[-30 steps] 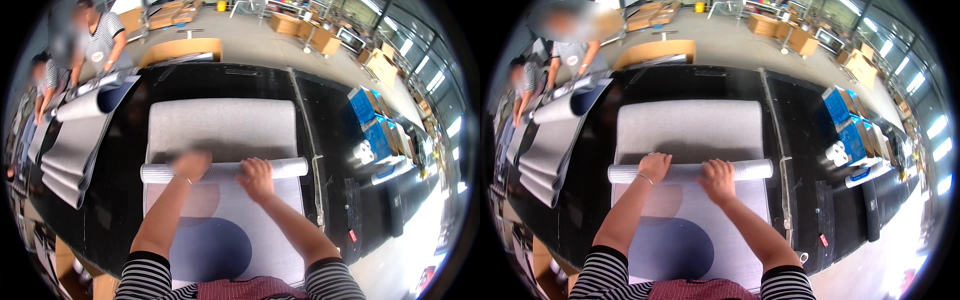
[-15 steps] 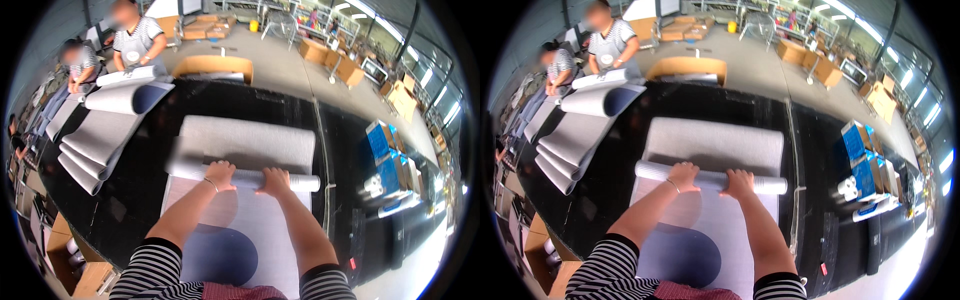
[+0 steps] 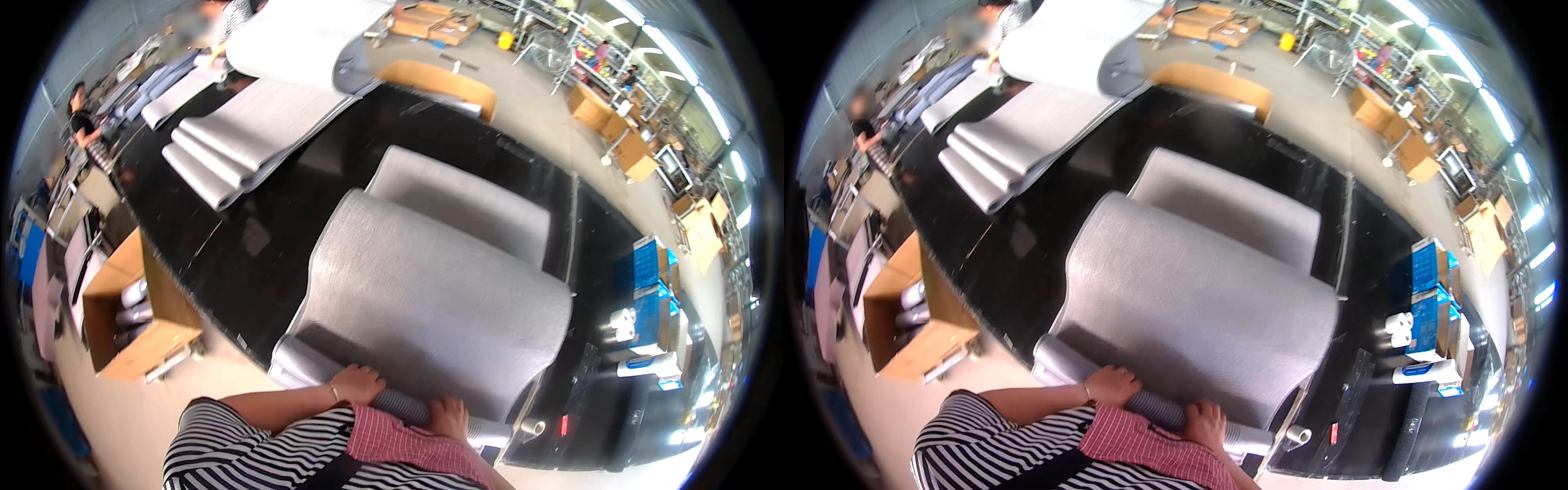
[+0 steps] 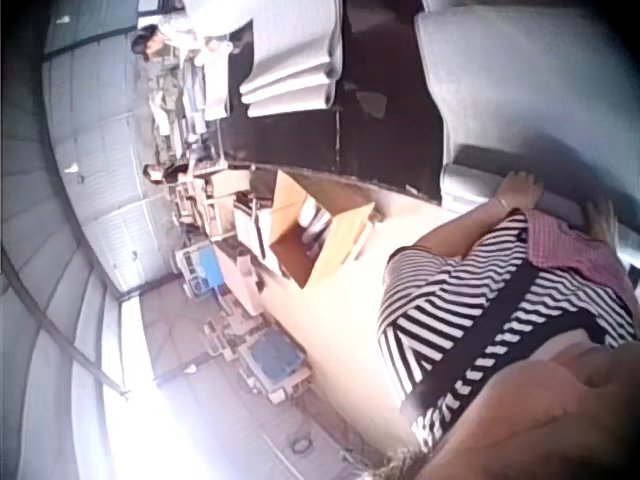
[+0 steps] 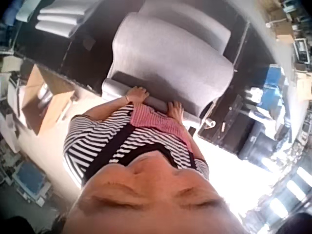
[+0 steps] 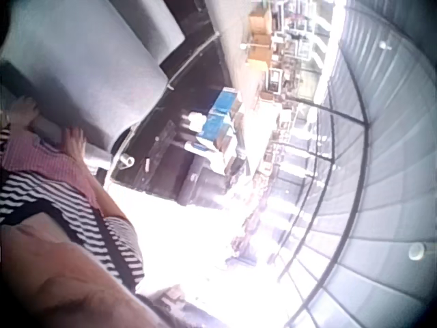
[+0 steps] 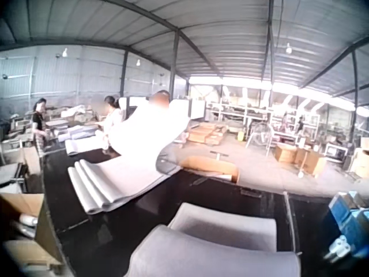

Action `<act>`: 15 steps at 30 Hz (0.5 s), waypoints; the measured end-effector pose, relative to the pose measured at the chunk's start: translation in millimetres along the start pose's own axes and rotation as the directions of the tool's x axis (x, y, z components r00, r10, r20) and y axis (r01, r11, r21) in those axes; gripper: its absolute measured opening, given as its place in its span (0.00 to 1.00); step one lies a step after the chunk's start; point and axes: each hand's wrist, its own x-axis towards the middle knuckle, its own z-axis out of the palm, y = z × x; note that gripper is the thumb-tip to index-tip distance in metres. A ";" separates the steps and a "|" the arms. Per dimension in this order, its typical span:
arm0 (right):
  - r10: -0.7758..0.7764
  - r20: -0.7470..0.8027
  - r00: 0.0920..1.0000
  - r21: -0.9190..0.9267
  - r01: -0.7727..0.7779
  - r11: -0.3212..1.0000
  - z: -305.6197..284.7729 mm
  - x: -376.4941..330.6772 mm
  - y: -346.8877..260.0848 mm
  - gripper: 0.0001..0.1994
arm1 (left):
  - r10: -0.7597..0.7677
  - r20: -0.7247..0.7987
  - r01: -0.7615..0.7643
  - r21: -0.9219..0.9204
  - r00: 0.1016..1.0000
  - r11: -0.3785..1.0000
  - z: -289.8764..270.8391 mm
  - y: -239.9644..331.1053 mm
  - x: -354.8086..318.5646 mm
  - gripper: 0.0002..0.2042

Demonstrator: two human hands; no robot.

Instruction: The person rolls up several pieces of gray foam material, secures them with tape, and then stacks the rolled items onto a pallet in a manufacturing facility.

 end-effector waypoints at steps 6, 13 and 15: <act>-0.106 0.129 0.986 0.071 0.097 0.993 -4.7 17.6 18.4 0.34 | 0.053 -0.277 -0.036 0.066 0.960 0.997 -32.4 21.4 -11.0 0.29; -0.022 -0.105 0.994 0.233 0.046 0.971 -18.2 45.0 36.3 0.34 | -0.088 -0.477 0.144 0.081 0.874 0.986 -33.3 24.9 22.2 0.20; 0.057 -0.323 0.945 0.113 -0.021 0.993 9.5 30.9 43.6 0.27 | -0.043 -0.376 0.105 0.145 0.925 0.984 -54.9 15.1 46.8 0.19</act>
